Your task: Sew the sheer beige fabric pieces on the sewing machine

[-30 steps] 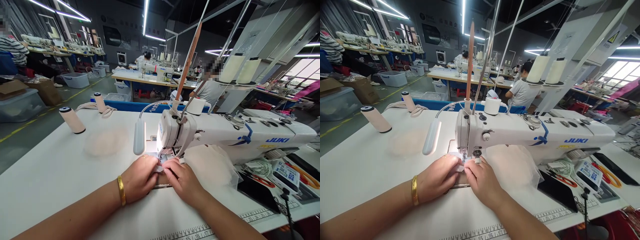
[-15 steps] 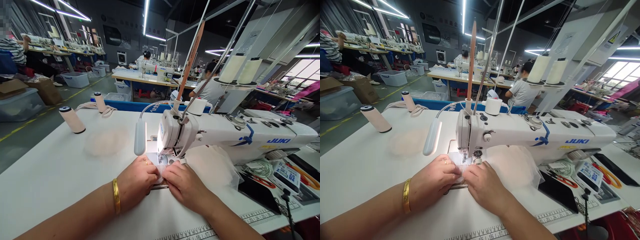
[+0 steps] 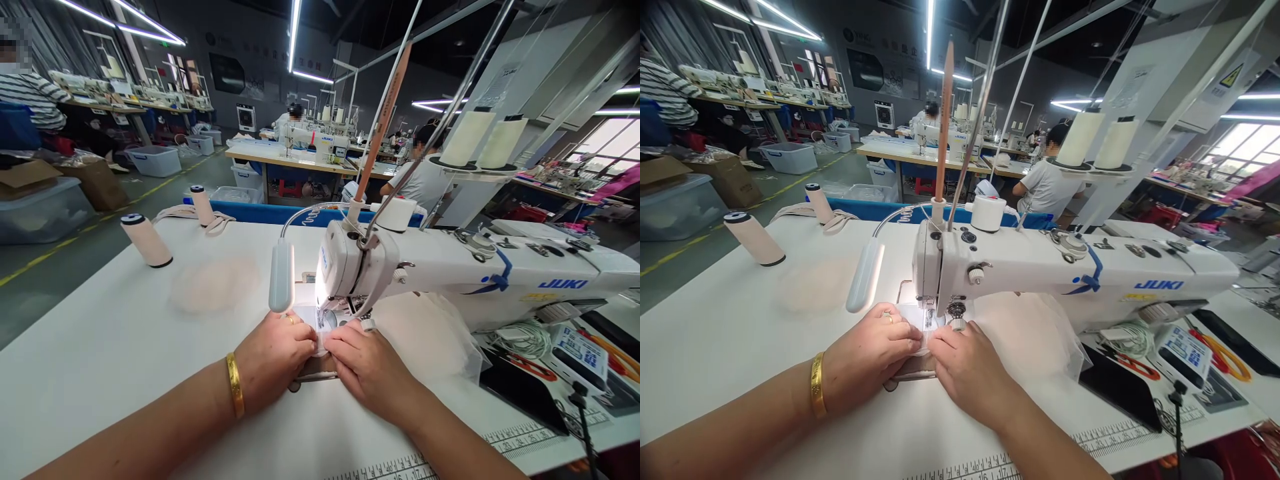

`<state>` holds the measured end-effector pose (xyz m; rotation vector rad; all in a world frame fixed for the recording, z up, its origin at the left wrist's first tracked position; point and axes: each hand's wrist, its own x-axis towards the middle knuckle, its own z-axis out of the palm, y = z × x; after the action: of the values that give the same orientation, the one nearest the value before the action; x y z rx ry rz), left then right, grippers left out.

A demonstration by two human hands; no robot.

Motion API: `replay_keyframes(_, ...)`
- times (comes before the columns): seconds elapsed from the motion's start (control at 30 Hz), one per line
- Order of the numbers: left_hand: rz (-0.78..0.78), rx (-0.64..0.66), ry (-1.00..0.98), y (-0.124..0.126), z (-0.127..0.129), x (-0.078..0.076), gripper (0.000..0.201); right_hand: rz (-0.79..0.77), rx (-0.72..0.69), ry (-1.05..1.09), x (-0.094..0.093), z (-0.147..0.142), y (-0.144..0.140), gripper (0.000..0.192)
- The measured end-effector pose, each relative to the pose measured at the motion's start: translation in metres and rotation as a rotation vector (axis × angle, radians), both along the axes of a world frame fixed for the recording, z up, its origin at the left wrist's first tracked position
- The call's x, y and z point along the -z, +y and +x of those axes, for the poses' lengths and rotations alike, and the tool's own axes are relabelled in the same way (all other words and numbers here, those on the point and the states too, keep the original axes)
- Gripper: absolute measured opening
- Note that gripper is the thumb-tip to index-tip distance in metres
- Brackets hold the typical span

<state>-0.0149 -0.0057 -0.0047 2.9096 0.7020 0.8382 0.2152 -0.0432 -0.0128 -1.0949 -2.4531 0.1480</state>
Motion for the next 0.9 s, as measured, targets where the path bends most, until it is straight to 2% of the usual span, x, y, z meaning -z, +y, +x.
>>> replay_keyframes(0.3, -0.013, 0.064, 0.003, 0.001, 0.000, 0.007, 0.025, 0.019, 0.016, -0.002, 0.000, 0.000, -0.001, 0.025)
replay_keyframes(0.63, 0.046, 0.004, 0.025, 0.007, 0.001, 0.001, 0.031, 0.040, 0.070, 0.003, 0.004, -0.003, 0.005, 0.029)
replay_keyframes(0.9, 0.099, -0.031, 0.055, 0.017, 0.001, 0.004, 0.036, 0.073, 0.127, -0.012, 0.008, -0.003, 0.010, 0.028)
